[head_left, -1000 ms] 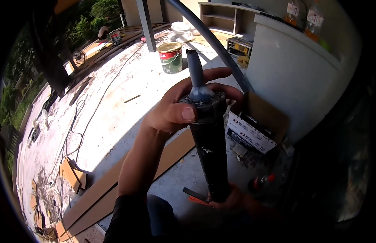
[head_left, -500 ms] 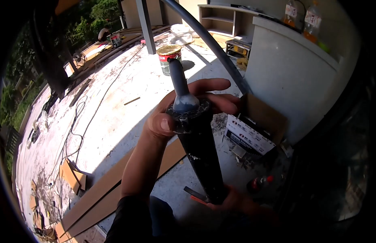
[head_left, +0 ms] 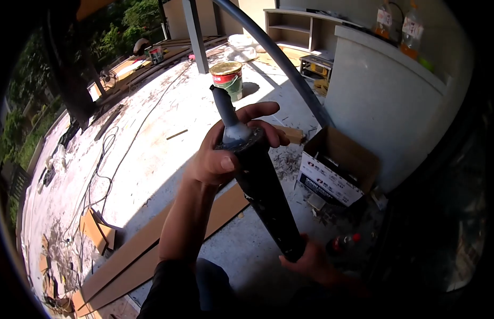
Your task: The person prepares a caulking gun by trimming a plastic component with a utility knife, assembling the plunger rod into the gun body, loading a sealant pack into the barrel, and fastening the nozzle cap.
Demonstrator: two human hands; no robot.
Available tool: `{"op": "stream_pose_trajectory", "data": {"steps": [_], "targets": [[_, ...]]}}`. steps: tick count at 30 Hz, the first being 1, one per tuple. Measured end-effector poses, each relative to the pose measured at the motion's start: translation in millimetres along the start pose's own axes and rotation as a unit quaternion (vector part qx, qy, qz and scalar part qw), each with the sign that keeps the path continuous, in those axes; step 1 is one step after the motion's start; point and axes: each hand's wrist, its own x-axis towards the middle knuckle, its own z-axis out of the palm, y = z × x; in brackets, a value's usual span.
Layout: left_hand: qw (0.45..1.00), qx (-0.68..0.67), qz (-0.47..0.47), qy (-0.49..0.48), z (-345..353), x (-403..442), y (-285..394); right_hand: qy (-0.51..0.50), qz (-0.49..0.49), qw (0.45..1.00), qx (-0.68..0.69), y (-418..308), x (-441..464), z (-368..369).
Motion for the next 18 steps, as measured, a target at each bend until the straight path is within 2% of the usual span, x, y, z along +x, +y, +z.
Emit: {"op": "stream_pose_trajectory", "data": {"steps": [1,2,3,5,10,11,13,16,18], "targets": [[0.994,-0.087,0.011,-0.059,-8.6,2.1,-9.8,-0.060,0.008,0.998,0.034,6.4,-1.4,2.4],[0.983,-0.139,0.024,-0.119,-17.9,6.1,-19.4,-0.063,0.006,0.997,0.034,18.2,-2.6,9.5],[0.985,-0.139,0.001,-0.106,-19.7,7.0,-22.3,-0.119,0.006,0.987,0.111,20.1,-1.0,16.0],[0.988,-0.116,-0.027,-0.099,-25.8,7.3,-27.6,-0.180,-0.003,0.972,0.148,22.1,-2.2,16.0],[0.998,-0.062,-0.023,-0.014,-18.5,-6.5,-12.0,-0.148,0.063,0.977,0.139,-20.0,4.2,-2.2],[0.998,-0.026,-0.038,0.037,-15.3,-10.7,-3.3,-0.149,0.093,0.974,0.143,-26.5,4.4,-4.6],[0.990,0.045,-0.048,0.121,-9.4,-15.5,5.7,-0.133,0.084,0.981,0.115,-25.4,5.5,-4.4],[0.983,0.055,-0.082,0.152,-5.4,-24.5,16.6,-0.090,0.059,0.991,0.079,-15.1,4.4,1.9],[0.984,0.093,-0.077,0.128,-10.9,-30.0,15.9,-0.054,0.016,0.996,0.074,20.4,2.7,17.9]]}}
